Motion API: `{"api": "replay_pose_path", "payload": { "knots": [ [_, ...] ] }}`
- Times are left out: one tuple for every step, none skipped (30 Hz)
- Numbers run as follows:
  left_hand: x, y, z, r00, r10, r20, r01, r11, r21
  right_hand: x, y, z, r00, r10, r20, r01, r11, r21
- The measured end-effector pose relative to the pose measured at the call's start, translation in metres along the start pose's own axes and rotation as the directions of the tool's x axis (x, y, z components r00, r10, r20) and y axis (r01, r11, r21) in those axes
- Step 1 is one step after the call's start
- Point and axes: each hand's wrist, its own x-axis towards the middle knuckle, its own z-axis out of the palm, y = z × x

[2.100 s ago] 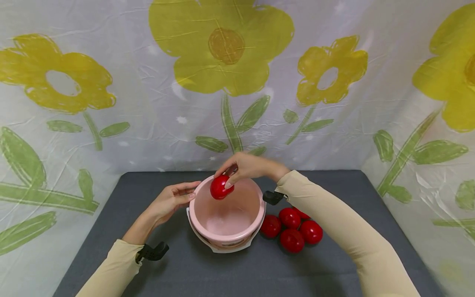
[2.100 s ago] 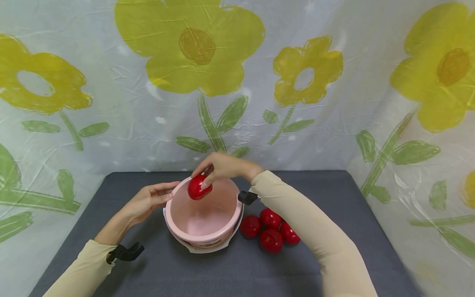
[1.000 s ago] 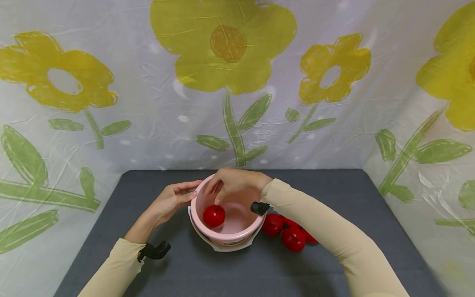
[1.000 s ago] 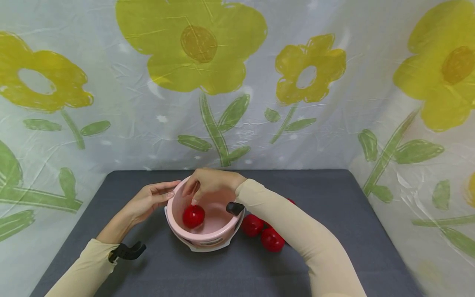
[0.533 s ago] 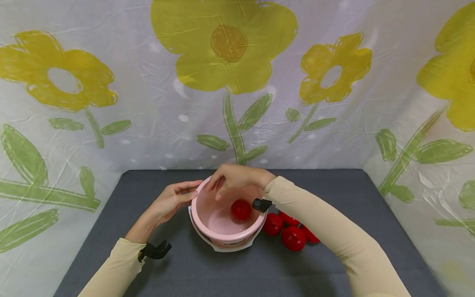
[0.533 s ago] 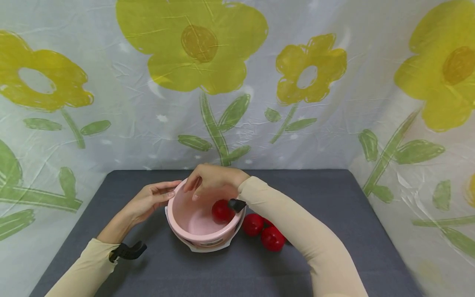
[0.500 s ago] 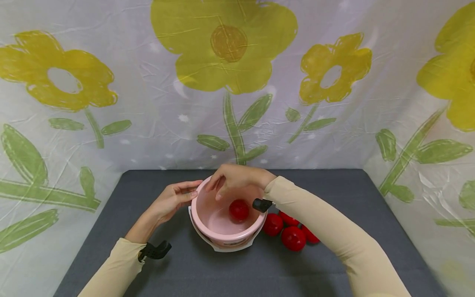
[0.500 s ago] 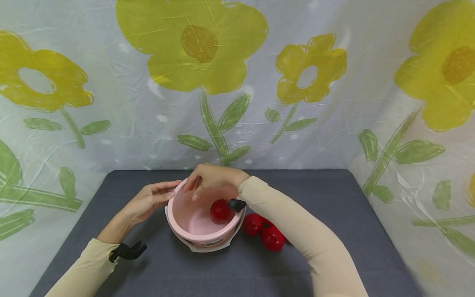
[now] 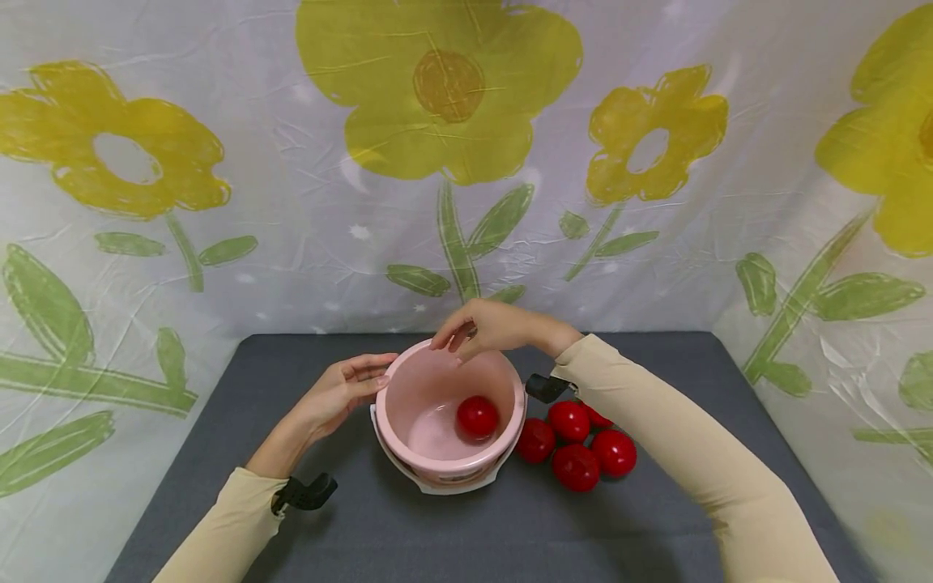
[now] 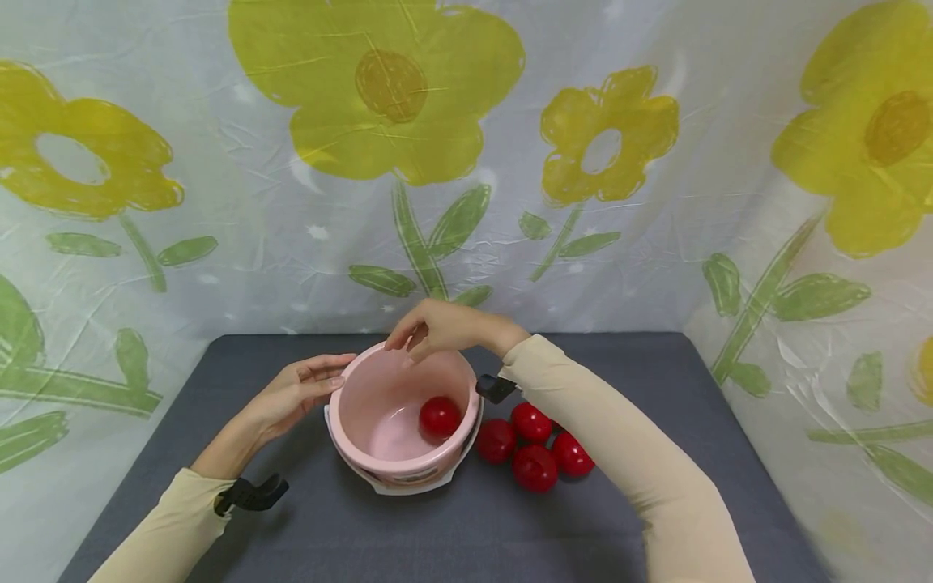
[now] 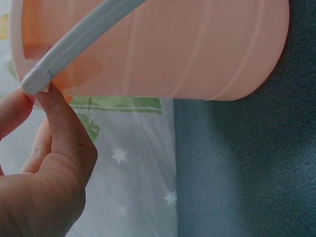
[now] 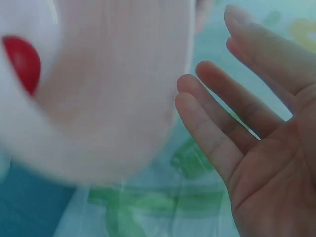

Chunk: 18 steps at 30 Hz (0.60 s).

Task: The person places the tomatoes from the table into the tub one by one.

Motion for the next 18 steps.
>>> {"api": "replay_pose_path", "payload": {
  "knots": [
    [0.0, 0.0, 0.0, 1.0, 0.002, 0.001, -0.002, 1.0, -0.004, -0.005, 0.0, -0.003, 1.0, 0.016, -0.017, -0.016, 1.0, 0.005],
    [0.0, 0.0, 0.0, 1.0, 0.007, 0.004, -0.007, 1.0, -0.008, -0.011, 0.0, -0.006, 0.999, 0.033, -0.036, -0.033, 0.999, 0.007],
    [0.0, -0.001, 0.0, 1.0, 0.012, 0.005, -0.012, 1.0, -0.013, -0.017, 0.001, -0.01, 0.998, 0.048, -0.052, -0.048, 0.999, 0.011],
    [0.0, 0.0, 0.0, 1.0, 0.016, 0.007, -0.016, 1.0, -0.015, -0.023, 0.002, -0.013, 0.996, 0.063, -0.068, -0.062, 0.998, 0.019],
    [0.0, 0.0, 0.0, 1.0, 0.019, 0.006, -0.019, 1.0, -0.017, -0.029, 0.004, -0.016, 0.993, 0.082, -0.083, -0.08, 0.997, 0.021],
    [0.0, 0.0, 0.0, 1.0, 0.022, 0.006, -0.021, 1.0, -0.018, -0.035, 0.007, -0.018, 0.99, 0.101, -0.096, -0.099, 0.995, 0.025],
    [0.0, 0.0, 0.0, 1.0, 0.022, 0.006, -0.022, 1.0, -0.02, -0.041, 0.009, -0.021, 0.988, 0.116, -0.105, -0.113, 0.993, 0.036],
    [-0.001, 0.0, 0.0, 1.0, 0.023, 0.006, -0.023, 1.0, -0.02, -0.048, 0.012, -0.023, 0.985, 0.131, -0.115, -0.127, 0.991, 0.045],
    [-0.001, 0.0, 0.0, 1.0, 0.022, 0.006, -0.022, 1.0, -0.02, -0.055, 0.015, -0.025, 0.982, 0.146, -0.123, -0.14, 0.989, 0.055],
    [-0.001, -0.001, 0.0, 1.0, 0.023, 0.005, -0.023, 1.0, -0.021, -0.062, 0.019, -0.027, 0.978, 0.159, -0.132, -0.152, 0.986, 0.065],
    [-0.001, -0.001, 0.0, 1.0, 0.023, 0.004, -0.023, 1.0, -0.022, -0.069, 0.021, -0.029, 0.976, 0.169, -0.141, -0.16, 0.984, 0.075],
    [-0.002, -0.001, 0.0, 1.0, 0.024, 0.006, -0.024, 0.999, -0.022, -0.076, 0.025, -0.03, 0.972, 0.179, -0.151, -0.168, 0.982, 0.084],
    [-0.002, 0.0, 0.0, 1.0, 0.026, 0.009, -0.026, 0.999, -0.021, -0.083, 0.029, -0.031, 0.969, 0.189, -0.161, -0.175, 0.98, 0.094],
    [-0.002, 0.0, 0.001, 1.0, 0.029, 0.012, -0.028, 0.999, -0.018, -0.091, 0.033, -0.032, 0.964, 0.202, -0.172, -0.186, 0.977, 0.102],
    [-0.002, 0.0, 0.001, 0.999, 0.03, 0.014, -0.03, 0.999, -0.018, -0.099, 0.037, -0.032, 0.961, 0.211, -0.181, -0.194, 0.975, 0.108],
    [-0.002, 0.0, 0.001, 0.999, 0.031, 0.017, -0.031, 0.999, -0.017, -0.106, 0.042, -0.032, 0.956, 0.223, -0.19, -0.205, 0.972, 0.112],
    [-0.003, -0.001, 0.001, 0.999, 0.031, 0.019, -0.031, 0.999, -0.015, -0.113, 0.047, -0.031, 0.952, 0.236, -0.196, -0.216, 0.969, 0.117],
    [-0.003, -0.001, 0.0, 0.999, 0.031, 0.02, -0.03, 0.999, -0.014, -0.119, 0.052, -0.031, 0.948, 0.246, -0.202, -0.227, 0.967, 0.114]
  ]
}}
